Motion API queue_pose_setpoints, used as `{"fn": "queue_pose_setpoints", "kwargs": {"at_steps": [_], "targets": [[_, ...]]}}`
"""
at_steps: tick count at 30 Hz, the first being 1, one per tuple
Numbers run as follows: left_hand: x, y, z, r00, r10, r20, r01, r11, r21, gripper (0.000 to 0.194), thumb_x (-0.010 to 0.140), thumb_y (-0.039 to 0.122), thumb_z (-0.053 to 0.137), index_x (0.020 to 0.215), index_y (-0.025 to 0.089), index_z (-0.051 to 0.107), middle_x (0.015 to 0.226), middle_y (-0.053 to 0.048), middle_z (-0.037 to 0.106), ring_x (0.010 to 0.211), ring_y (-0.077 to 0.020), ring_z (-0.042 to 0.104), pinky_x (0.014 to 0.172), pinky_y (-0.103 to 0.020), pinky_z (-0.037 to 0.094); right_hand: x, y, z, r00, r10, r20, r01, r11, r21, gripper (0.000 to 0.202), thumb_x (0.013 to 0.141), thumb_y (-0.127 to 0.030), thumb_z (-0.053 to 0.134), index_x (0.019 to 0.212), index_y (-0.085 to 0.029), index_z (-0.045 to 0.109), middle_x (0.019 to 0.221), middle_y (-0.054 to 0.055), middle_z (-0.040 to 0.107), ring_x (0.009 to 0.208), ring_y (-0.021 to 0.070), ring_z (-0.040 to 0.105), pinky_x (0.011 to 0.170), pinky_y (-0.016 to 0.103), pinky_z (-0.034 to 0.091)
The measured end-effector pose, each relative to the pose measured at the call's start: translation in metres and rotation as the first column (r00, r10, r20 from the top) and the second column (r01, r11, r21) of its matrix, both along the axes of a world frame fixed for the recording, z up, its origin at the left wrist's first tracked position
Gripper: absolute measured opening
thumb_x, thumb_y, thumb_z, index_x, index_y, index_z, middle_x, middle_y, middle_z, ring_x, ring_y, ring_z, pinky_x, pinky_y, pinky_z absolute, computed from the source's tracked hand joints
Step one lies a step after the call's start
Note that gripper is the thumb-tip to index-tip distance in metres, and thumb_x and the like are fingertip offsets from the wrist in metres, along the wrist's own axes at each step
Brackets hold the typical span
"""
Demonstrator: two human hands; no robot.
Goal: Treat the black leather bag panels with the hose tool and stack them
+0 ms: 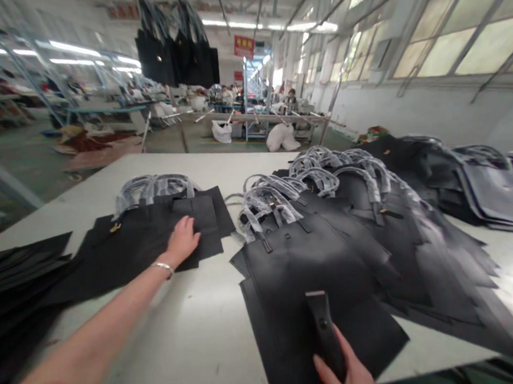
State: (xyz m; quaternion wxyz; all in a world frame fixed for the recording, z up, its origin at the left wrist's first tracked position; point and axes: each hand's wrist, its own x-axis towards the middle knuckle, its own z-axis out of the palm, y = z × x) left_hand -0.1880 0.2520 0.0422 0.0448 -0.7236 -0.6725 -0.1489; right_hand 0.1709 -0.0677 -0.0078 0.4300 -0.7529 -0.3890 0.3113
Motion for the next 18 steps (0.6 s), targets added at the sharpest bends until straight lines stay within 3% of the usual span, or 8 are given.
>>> {"fn": "queue_pose_setpoints", "kwargs": {"at_steps": [3, 6, 8, 12, 15, 18], "targets": [[0.078, -0.025, -0.023, 0.961, -0.243, 0.134, 0.260, 0.956, -0.133, 0.040, 0.094, 0.043, 0.047, 0.118, 0.014, 0.061, 0.116, -0.011, 0.061, 0.108, -0.0227, 0.055, 0.094, -0.030, 0.043, -0.004, 0.000, 0.007, 0.997, 0.031, -0.073, -0.033, 0.999, -0.028, 0.067, 0.068, -0.053, 0.073, 0.123, -0.016, 0.062, 0.101, 0.008, 0.076, 0.089, 0.0291, 0.072, 0.067, 0.033, 0.061], [0.126, -0.048, -0.037, 0.934, -0.262, 0.243, 0.306, 0.938, -0.164, 0.039, 0.085, 0.051, 0.059, 0.096, 0.015, 0.068, 0.104, -0.012, 0.062, 0.105, -0.0273, 0.055, 0.094, -0.036, 0.043, -0.006, -0.001, 0.010, 0.994, 0.040, -0.104, -0.045, 0.998, -0.044, 0.068, 0.070, -0.053, 0.072, 0.125, -0.014, 0.060, 0.096, 0.007, 0.075, 0.082, 0.0263, 0.071, 0.066, 0.032, 0.060], [0.138, -0.053, -0.039, 0.887, -0.192, 0.419, 0.289, 0.940, -0.181, 0.031, 0.076, 0.044, 0.072, 0.084, 0.015, 0.067, 0.103, -0.012, 0.062, 0.108, -0.0297, 0.053, 0.096, -0.040, 0.041, -0.005, -0.002, 0.009, 0.991, 0.046, -0.128, -0.054, 0.997, -0.055, 0.071, 0.071, -0.052, 0.072, 0.128, -0.013, 0.057, 0.093, 0.007, 0.074, 0.077, 0.0244, 0.070, 0.067, 0.032, 0.060], [0.139, -0.054, -0.034, 0.599, 0.018, 0.801, 0.316, 0.913, -0.257, 0.020, 0.069, 0.022, 0.077, 0.080, 0.016, 0.061, 0.096, -0.007, 0.064, 0.105, -0.0254, 0.058, 0.093, -0.037, 0.046, -0.003, -0.004, 0.005, 0.983, 0.056, -0.176, -0.069, 0.995, -0.066, 0.079, 0.072, -0.050, 0.073, 0.136, -0.012, 0.049, 0.099, 0.008, 0.072, 0.079, 0.0237, 0.068, 0.072, 0.033, 0.059], [0.139, -0.067, -0.035, 0.493, 0.092, 0.865, 0.392, 0.864, -0.315, 0.011, 0.082, 0.018, 0.063, 0.091, 0.016, 0.059, 0.080, -0.002, 0.066, 0.077, -0.0174, 0.066, 0.073, -0.031, 0.055, -0.005, -0.004, 0.008, 0.976, 0.046, -0.213, -0.057, 0.997, -0.049, 0.088, 0.072, -0.049, 0.074, 0.144, -0.016, 0.038, 0.107, 0.008, 0.069, 0.078, 0.0225, 0.067, 0.070, 0.034, 0.059], [0.143, -0.094, -0.041, 0.413, 0.184, 0.892, 0.487, 0.783, -0.387, 0.006, 0.086, 0.016, 0.054, 0.090, 0.013, 0.058, 0.071, -0.001, 0.064, 0.056, -0.0125, 0.064, 0.057, -0.026, 0.055, -0.007, -0.003, 0.019, 0.970, 0.073, -0.232, -0.077, 0.997, -0.009, 0.092, 0.073, -0.048, 0.073, 0.149, -0.020, 0.030, 0.112, 0.008, 0.067, 0.076, 0.0201, 0.066, 0.067, 0.032, 0.058]]}}
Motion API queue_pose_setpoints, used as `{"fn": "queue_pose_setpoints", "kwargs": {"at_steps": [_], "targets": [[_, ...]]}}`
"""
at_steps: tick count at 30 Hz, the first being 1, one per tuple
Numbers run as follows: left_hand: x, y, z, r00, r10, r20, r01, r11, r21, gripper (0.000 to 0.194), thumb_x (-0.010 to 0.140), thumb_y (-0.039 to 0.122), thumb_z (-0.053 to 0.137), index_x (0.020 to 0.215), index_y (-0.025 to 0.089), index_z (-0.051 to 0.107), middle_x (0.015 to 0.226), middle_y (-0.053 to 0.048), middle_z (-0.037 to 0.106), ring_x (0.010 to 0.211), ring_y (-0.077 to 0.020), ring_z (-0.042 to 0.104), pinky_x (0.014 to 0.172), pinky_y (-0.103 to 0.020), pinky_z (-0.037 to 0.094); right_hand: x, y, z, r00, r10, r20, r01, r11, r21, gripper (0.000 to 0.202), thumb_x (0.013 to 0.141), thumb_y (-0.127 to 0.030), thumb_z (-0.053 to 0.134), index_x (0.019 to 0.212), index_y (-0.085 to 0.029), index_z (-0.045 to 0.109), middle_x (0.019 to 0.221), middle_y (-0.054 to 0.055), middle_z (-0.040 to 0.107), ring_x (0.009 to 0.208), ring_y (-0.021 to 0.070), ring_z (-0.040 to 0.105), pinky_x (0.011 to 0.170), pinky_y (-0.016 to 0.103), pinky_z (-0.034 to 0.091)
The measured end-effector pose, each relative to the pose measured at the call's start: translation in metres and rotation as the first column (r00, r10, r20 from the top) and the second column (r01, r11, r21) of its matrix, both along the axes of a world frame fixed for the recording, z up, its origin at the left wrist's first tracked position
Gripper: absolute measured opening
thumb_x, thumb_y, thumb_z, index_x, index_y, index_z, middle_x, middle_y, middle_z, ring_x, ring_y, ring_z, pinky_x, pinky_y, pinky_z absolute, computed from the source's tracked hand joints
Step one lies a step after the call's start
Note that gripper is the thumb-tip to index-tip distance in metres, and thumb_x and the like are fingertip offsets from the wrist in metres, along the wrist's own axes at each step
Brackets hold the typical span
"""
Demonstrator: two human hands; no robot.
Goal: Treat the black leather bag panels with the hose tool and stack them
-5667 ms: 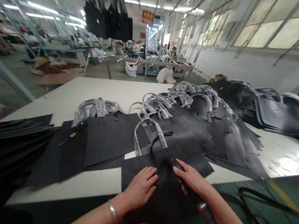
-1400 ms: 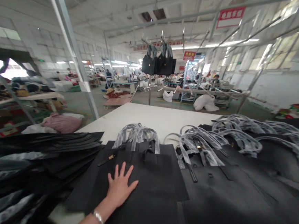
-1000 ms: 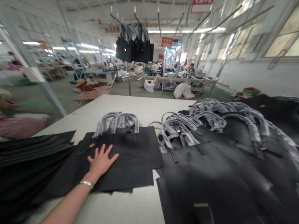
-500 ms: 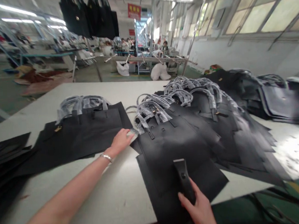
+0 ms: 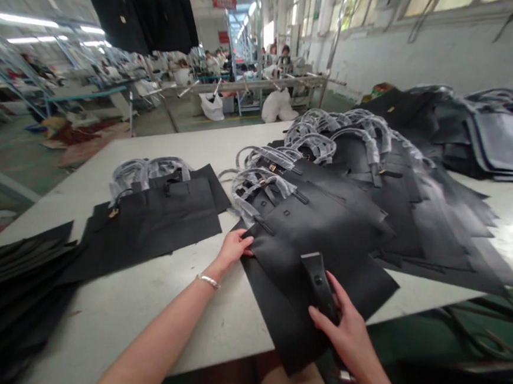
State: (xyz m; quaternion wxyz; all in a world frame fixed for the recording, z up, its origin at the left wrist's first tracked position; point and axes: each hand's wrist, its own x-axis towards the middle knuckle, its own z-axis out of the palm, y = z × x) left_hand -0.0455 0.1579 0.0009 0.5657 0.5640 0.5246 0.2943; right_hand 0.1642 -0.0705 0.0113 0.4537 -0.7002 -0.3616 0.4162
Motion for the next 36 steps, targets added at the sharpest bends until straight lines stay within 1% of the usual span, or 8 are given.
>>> {"fn": "queue_pose_setpoints", "kwargs": {"at_steps": [9, 11, 14, 18, 27, 29, 31, 36], "targets": [[-0.008, -0.090, 0.005, 0.928, -0.296, 0.227, 0.357, 0.883, -0.306, 0.024, 0.077, 0.005, 0.050, 0.099, 0.011, 0.057, 0.075, -0.005, 0.066, 0.065, -0.0138, 0.069, 0.067, -0.028, 0.058, 0.014, -0.007, 0.059, 0.951, 0.269, 0.149, -0.242, 0.954, -0.179, 0.085, 0.078, -0.051, 0.066, 0.151, -0.021, 0.031, 0.105, 0.005, 0.070, 0.055, 0.0138, 0.061, 0.057, 0.028, 0.055], [-0.022, -0.101, 0.008, 0.939, -0.331, 0.088, 0.343, 0.914, -0.218, 0.038, 0.077, 0.003, 0.048, 0.113, 0.014, 0.052, 0.082, -0.003, 0.066, 0.064, -0.0125, 0.067, 0.068, -0.029, 0.057, 0.013, -0.010, 0.064, 0.927, 0.349, 0.140, -0.321, 0.928, -0.190, 0.084, 0.080, -0.050, 0.064, 0.151, -0.023, 0.030, 0.100, 0.003, 0.070, 0.056, 0.0144, 0.061, 0.057, 0.029, 0.055], [-0.043, -0.105, 0.011, 0.949, -0.147, -0.279, 0.214, 0.950, 0.228, 0.030, 0.082, 0.003, 0.049, 0.107, 0.017, 0.056, 0.090, -0.004, 0.064, 0.077, -0.0148, 0.064, 0.078, -0.032, 0.053, 0.008, -0.012, 0.065, 0.882, 0.448, 0.146, -0.407, 0.880, -0.243, 0.084, 0.081, -0.050, 0.063, 0.152, -0.022, 0.028, 0.084, 0.000, 0.071, 0.055, 0.0158, 0.062, 0.056, 0.029, 0.053], [-0.050, -0.095, 0.009, 0.874, -0.213, -0.437, 0.440, 0.729, 0.524, 0.015, 0.089, 0.012, 0.055, 0.098, 0.019, 0.065, 0.100, -0.005, 0.062, 0.096, -0.0175, 0.059, 0.088, -0.029, 0.047, -0.003, -0.005, 0.066, 0.822, 0.550, 0.149, -0.489, 0.815, -0.311, 0.083, 0.081, -0.048, 0.062, 0.152, -0.020, 0.029, 0.068, -0.003, 0.067, 0.054, 0.0173, 0.063, 0.054, 0.027, 0.051], [-0.036, -0.054, 0.004, 0.592, -0.483, -0.645, 0.802, 0.432, 0.412, 0.011, 0.088, 0.026, 0.064, 0.079, 0.020, 0.068, 0.085, 0.000, 0.058, 0.082, -0.0140, 0.056, 0.071, -0.021, 0.042, -0.031, 0.028, 0.066, 0.741, 0.666, 0.081, -0.606, 0.716, -0.346, 0.077, 0.083, -0.039, 0.062, 0.151, -0.021, 0.030, 0.059, -0.006, 0.061, 0.048, 0.0144, 0.061, 0.048, 0.023, 0.047], [-0.035, -0.049, 0.005, 0.608, -0.540, -0.583, 0.792, 0.469, 0.391, 0.013, 0.085, 0.025, 0.068, 0.073, 0.020, 0.067, 0.079, 0.000, 0.058, 0.078, -0.0136, 0.056, 0.070, -0.021, 0.042, -0.034, 0.035, 0.067, 0.729, 0.683, 0.051, -0.624, 0.693, -0.361, 0.076, 0.083, -0.038, 0.062, 0.150, -0.021, 0.031, 0.062, -0.005, 0.061, 0.047, 0.0132, 0.060, 0.048, 0.023, 0.047], [-0.034, -0.045, 0.004, 0.719, -0.523, -0.457, 0.690, 0.612, 0.385, 0.013, 0.078, 0.023, 0.074, 0.069, 0.019, 0.066, 0.075, 0.001, 0.058, 0.073, -0.0128, 0.056, 0.069, -0.021, 0.043, -0.035, 0.041, 0.069, 0.724, 0.689, 0.019, -0.633, 0.675, -0.379, 0.075, 0.082, -0.036, 0.062, 0.149, -0.022, 0.033, 0.064, -0.005, 0.061, 0.045, 0.0120, 0.058, 0.047, 0.022, 0.046], [-0.037, -0.038, -0.008, 0.926, -0.214, -0.310, 0.324, 0.873, 0.365, 0.028, 0.097, 0.023, 0.041, 0.082, 0.014, 0.063, 0.067, 0.000, 0.057, 0.055, -0.0098, 0.054, 0.059, -0.021, 0.045, -0.031, 0.049, 0.071, 0.734, 0.677, -0.048, -0.634, 0.659, -0.404, 0.073, 0.083, -0.034, 0.062, 0.149, -0.023, 0.033, 0.065, -0.006, 0.059, 0.044, 0.0111, 0.056, 0.044, 0.022, 0.045]]}}
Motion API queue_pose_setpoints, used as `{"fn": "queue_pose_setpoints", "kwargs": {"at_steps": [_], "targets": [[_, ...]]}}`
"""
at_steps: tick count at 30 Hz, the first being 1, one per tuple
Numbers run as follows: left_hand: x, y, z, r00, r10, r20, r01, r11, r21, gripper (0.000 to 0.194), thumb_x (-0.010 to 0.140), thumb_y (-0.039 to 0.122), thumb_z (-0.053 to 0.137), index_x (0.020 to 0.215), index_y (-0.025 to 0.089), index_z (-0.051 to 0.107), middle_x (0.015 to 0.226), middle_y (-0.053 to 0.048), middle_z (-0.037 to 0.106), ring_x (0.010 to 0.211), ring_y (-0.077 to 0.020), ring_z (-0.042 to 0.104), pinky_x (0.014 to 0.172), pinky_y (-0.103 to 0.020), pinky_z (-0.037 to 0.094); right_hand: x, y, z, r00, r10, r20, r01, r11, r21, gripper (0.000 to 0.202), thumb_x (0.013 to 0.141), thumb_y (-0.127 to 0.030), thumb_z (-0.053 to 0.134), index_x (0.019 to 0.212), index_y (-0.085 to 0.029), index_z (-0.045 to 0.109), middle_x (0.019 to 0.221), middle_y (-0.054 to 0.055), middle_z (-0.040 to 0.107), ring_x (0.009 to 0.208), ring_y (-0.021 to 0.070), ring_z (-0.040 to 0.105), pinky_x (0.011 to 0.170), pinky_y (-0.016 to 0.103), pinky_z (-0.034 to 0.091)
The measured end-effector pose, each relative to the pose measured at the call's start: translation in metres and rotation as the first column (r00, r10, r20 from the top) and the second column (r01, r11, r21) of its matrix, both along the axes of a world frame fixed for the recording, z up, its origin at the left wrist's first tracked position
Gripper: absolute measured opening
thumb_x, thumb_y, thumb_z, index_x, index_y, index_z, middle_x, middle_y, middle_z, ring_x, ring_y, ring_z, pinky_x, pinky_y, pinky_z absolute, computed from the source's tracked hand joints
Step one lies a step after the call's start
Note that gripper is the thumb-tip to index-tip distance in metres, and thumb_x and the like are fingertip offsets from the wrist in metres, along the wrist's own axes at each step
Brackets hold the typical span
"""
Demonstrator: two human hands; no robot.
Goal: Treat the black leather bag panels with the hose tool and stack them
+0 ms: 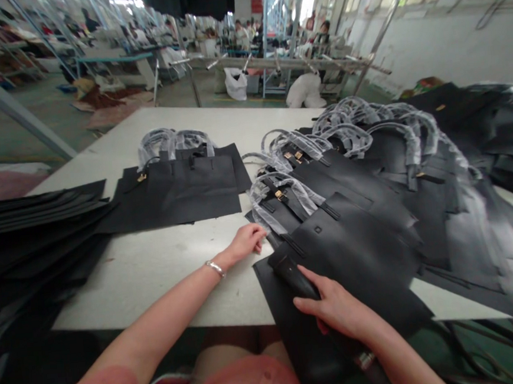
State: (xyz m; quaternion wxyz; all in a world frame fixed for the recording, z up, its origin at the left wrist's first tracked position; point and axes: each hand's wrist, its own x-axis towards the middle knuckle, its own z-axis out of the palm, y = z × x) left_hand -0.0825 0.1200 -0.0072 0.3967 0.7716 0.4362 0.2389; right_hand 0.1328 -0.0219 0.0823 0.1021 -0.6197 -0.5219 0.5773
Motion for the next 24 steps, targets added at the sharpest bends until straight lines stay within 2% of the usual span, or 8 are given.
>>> {"fn": "queue_pose_setpoints", "kwargs": {"at_steps": [3, 5, 8, 12, 15, 18, 21, 24], "targets": [[-0.008, -0.007, -0.003, 0.995, 0.092, 0.027, -0.093, 0.995, 0.027, 0.028, 0.098, 0.025, 0.041, 0.087, 0.014, 0.064, 0.075, -0.003, 0.060, 0.063, -0.0116, 0.059, 0.063, -0.023, 0.047, 0.001, 0.001, -0.001, 1.000, 0.002, 0.026, -0.002, 1.000, -0.019, 0.073, 0.083, -0.035, 0.062, 0.149, -0.021, 0.032, 0.062, -0.006, 0.058, 0.044, 0.0118, 0.056, 0.045, 0.023, 0.045], [-0.013, -0.015, -0.002, 0.997, -0.060, 0.046, 0.054, 0.992, 0.117, 0.017, 0.094, 0.027, 0.054, 0.090, 0.017, 0.067, 0.087, -0.004, 0.063, 0.080, -0.0139, 0.062, 0.075, -0.024, 0.047, 0.002, 0.003, -0.001, 0.999, 0.010, 0.034, -0.009, 1.000, -0.025, 0.074, 0.083, -0.036, 0.062, 0.149, -0.021, 0.032, 0.063, -0.005, 0.059, 0.045, 0.0121, 0.056, 0.045, 0.023, 0.045], [-0.012, -0.025, 0.003, 0.930, -0.356, -0.087, 0.367, 0.901, 0.230, 0.011, 0.091, 0.026, 0.060, 0.098, 0.023, 0.069, 0.099, -0.001, 0.063, 0.091, -0.0136, 0.060, 0.079, -0.021, 0.044, 0.004, 0.004, -0.001, 1.000, 0.015, 0.008, -0.015, 0.999, -0.040, 0.075, 0.082, -0.037, 0.063, 0.149, -0.021, 0.032, 0.063, -0.006, 0.058, 0.045, 0.0120, 0.056, 0.045, 0.023, 0.045], [-0.001, -0.021, 0.014, 0.836, -0.432, -0.338, 0.513, 0.834, 0.205, 0.011, 0.091, 0.029, 0.060, 0.087, 0.023, 0.068, 0.093, 0.001, 0.060, 0.080, -0.0117, 0.058, 0.065, -0.020, 0.040, 0.006, 0.001, 0.001, 1.000, 0.005, -0.009, -0.006, 0.998, -0.056, 0.076, 0.081, -0.037, 0.064, 0.149, -0.019, 0.033, 0.061, -0.007, 0.055, 0.044, 0.0112, 0.055, 0.045, 0.022, 0.044], [0.006, -0.013, 0.020, 0.769, -0.497, -0.401, 0.588, 0.796, 0.140, 0.015, 0.090, 0.028, 0.060, 0.079, 0.020, 0.066, 0.087, 0.000, 0.058, 0.074, -0.0119, 0.056, 0.061, -0.021, 0.038, 0.008, -0.001, 0.001, 1.000, 0.003, -0.010, -0.004, 0.998, -0.060, 0.078, 0.082, -0.037, 0.064, 0.149, -0.017, 0.031, 0.062, -0.007, 0.055, 0.044, 0.0111, 0.055, 0.046, 0.023, 0.043], [0.009, -0.010, 0.019, 0.856, -0.435, -0.279, 0.474, 0.876, 0.090, 0.014, 0.086, 0.026, 0.065, 0.074, 0.018, 0.065, 0.082, 0.000, 0.059, 0.072, -0.0124, 0.057, 0.064, -0.021, 0.041, 0.009, -0.003, 0.000, 0.999, -0.008, -0.032, 0.006, 0.998, -0.067, 0.078, 0.082, -0.037, 0.064, 0.150, -0.018, 0.030, 0.062, -0.007, 0.055, 0.044, 0.0106, 0.054, 0.045, 0.022, 0.042], [0.005, -0.006, 0.011, 0.980, -0.170, -0.105, 0.175, 0.984, 0.036, 0.016, 0.089, 0.023, 0.059, 0.075, 0.016, 0.062, 0.075, 0.000, 0.058, 0.064, -0.0107, 0.058, 0.063, -0.021, 0.045, 0.009, -0.003, 0.001, 0.999, -0.018, -0.044, 0.016, 0.998, -0.058, 0.075, 0.082, -0.036, 0.063, 0.149, -0.019, 0.032, 0.064, -0.007, 0.055, 0.044, 0.0100, 0.053, 0.045, 0.022, 0.041], [-0.005, -0.008, 0.007, 0.996, 0.025, -0.083, -0.023, 0.999, 0.027, 0.030, 0.098, 0.021, 0.037, 0.081, 0.014, 0.060, 0.070, -0.001, 0.057, 0.056, -0.0102, 0.058, 0.057, -0.022, 0.047, 0.008, -0.004, 0.003, 0.998, -0.015, -0.059, 0.012, 0.998, -0.056, 0.073, 0.083, -0.036, 0.062, 0.148, -0.019, 0.034, 0.063, -0.007, 0.054, 0.045, 0.0098, 0.053, 0.045, 0.022, 0.041]]}}
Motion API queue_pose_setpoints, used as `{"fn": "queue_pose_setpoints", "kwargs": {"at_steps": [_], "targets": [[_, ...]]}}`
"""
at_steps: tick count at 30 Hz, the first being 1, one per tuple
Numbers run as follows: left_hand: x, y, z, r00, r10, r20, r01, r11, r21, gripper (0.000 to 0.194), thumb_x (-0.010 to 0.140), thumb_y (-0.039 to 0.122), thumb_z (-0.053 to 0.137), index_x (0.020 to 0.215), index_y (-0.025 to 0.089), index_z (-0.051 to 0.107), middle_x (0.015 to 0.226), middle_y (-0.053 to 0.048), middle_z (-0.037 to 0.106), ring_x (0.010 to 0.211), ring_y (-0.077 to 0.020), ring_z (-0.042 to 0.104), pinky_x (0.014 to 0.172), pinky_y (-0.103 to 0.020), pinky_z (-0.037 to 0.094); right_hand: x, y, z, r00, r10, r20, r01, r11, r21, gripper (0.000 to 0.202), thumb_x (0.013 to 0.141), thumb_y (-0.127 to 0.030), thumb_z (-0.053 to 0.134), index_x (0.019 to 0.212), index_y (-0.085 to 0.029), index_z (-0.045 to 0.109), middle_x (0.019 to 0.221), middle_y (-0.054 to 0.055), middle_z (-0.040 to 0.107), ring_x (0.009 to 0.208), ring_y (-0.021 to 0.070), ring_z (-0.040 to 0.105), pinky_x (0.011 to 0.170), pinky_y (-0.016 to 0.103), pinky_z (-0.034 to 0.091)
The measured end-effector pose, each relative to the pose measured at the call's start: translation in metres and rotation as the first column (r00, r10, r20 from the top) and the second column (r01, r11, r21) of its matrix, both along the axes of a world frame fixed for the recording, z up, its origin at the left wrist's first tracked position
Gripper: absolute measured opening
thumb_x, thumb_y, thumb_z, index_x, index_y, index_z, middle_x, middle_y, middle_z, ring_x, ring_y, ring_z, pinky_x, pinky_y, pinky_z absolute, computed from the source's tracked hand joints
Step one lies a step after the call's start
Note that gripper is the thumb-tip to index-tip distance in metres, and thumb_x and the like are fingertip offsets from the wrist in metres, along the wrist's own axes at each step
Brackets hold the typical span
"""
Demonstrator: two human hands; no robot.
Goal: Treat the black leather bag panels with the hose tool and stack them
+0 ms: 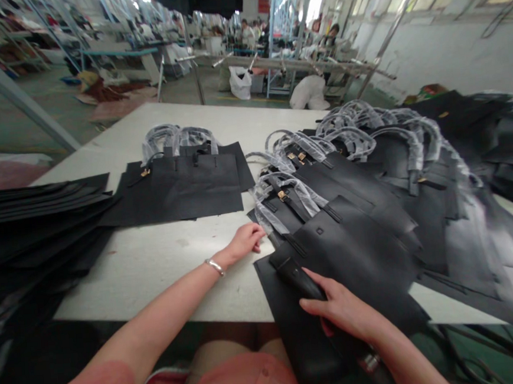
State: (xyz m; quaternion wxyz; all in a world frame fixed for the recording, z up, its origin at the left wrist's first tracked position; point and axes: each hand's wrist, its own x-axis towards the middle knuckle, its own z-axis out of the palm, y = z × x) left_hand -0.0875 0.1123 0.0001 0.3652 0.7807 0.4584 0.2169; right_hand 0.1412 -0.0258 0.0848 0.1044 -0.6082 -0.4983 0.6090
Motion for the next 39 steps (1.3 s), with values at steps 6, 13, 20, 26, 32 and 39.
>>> {"fn": "queue_pose_setpoints", "kwargs": {"at_steps": [6, 13, 20, 26, 32, 39], "targets": [[-0.012, -0.069, 0.003, 0.924, -0.382, -0.032, 0.368, 0.859, 0.357, 0.019, 0.096, 0.022, 0.047, 0.094, 0.017, 0.065, 0.097, -0.008, 0.067, 0.098, -0.0184, 0.062, 0.089, -0.029, 0.048, -0.001, 0.003, 0.004, 0.999, 0.029, 0.041, -0.028, 1.000, -0.013, 0.075, 0.083, -0.039, 0.062, 0.149, -0.018, 0.032, 0.066, -0.005, 0.059, 0.045, 0.0110, 0.055, 0.044, 0.022, 0.044], [0.014, -0.134, -0.004, 0.808, -0.504, -0.305, 0.589, 0.716, 0.375, 0.056, 0.095, 0.040, 0.051, 0.139, 0.007, 0.041, 0.143, -0.016, 0.047, 0.138, -0.0269, 0.034, 0.116, -0.039, 0.025, -0.018, 0.024, 0.021, 0.965, 0.155, 0.212, -0.154, 0.988, -0.019, 0.072, 0.083, -0.043, 0.061, 0.146, -0.017, 0.037, 0.088, 0.007, 0.072, 0.044, 0.0119, 0.058, 0.039, 0.023, 0.045], [0.022, -0.134, -0.003, 0.831, -0.471, -0.296, 0.555, 0.742, 0.376, 0.060, 0.093, 0.039, 0.053, 0.138, 0.002, 0.041, 0.141, -0.020, 0.048, 0.134, -0.0264, 0.041, 0.115, -0.035, 0.027, -0.046, 0.050, 0.030, 0.947, 0.219, 0.235, -0.226, 0.974, 0.002, 0.062, 0.085, -0.036, 0.058, 0.141, -0.014, 0.042, 0.072, 0.002, 0.067, 0.042, 0.0111, 0.054, 0.039, 0.022, 0.044], [0.020, -0.135, -0.004, 0.854, -0.458, -0.249, 0.520, 0.772, 0.365, 0.057, 0.092, 0.038, 0.053, 0.137, 0.004, 0.044, 0.136, -0.018, 0.054, 0.134, -0.0266, 0.042, 0.114, -0.035, 0.029, -0.038, 0.044, 0.036, 0.940, 0.245, 0.237, -0.232, 0.969, -0.081, 0.066, 0.084, -0.042, 0.060, 0.141, -0.016, 0.040, 0.067, 0.001, 0.066, 0.042, 0.0123, 0.055, 0.038, 0.022, 0.044], [0.022, -0.138, -0.010, 0.854, -0.467, -0.228, 0.519, 0.781, 0.347, 0.061, 0.093, 0.038, 0.052, 0.142, 0.006, 0.037, 0.146, -0.019, 0.043, 0.139, -0.0274, 0.035, 0.115, -0.040, 0.029, -0.050, 0.057, 0.026, 0.957, 0.139, 0.256, -0.173, 0.978, 0.114, 0.063, 0.082, -0.039, 0.061, 0.139, -0.015, 0.047, 0.068, 0.000, 0.067, 0.045, 0.0128, 0.056, 0.045, 0.024, 0.045], [-0.002, -0.113, -0.009, 0.914, -0.404, -0.039, 0.393, 0.857, 0.333, 0.039, 0.093, 0.022, 0.054, 0.131, 0.015, 0.051, 0.140, -0.012, 0.049, 0.130, -0.0216, 0.044, 0.106, -0.033, 0.040, -0.019, 0.042, 0.031, 0.977, -0.019, 0.213, -0.039, 0.964, 0.263, 0.078, 0.083, -0.050, 0.059, 0.149, -0.018, 0.032, 0.050, -0.006, 0.059, 0.044, 0.0170, 0.058, 0.047, 0.026, 0.045]]}}
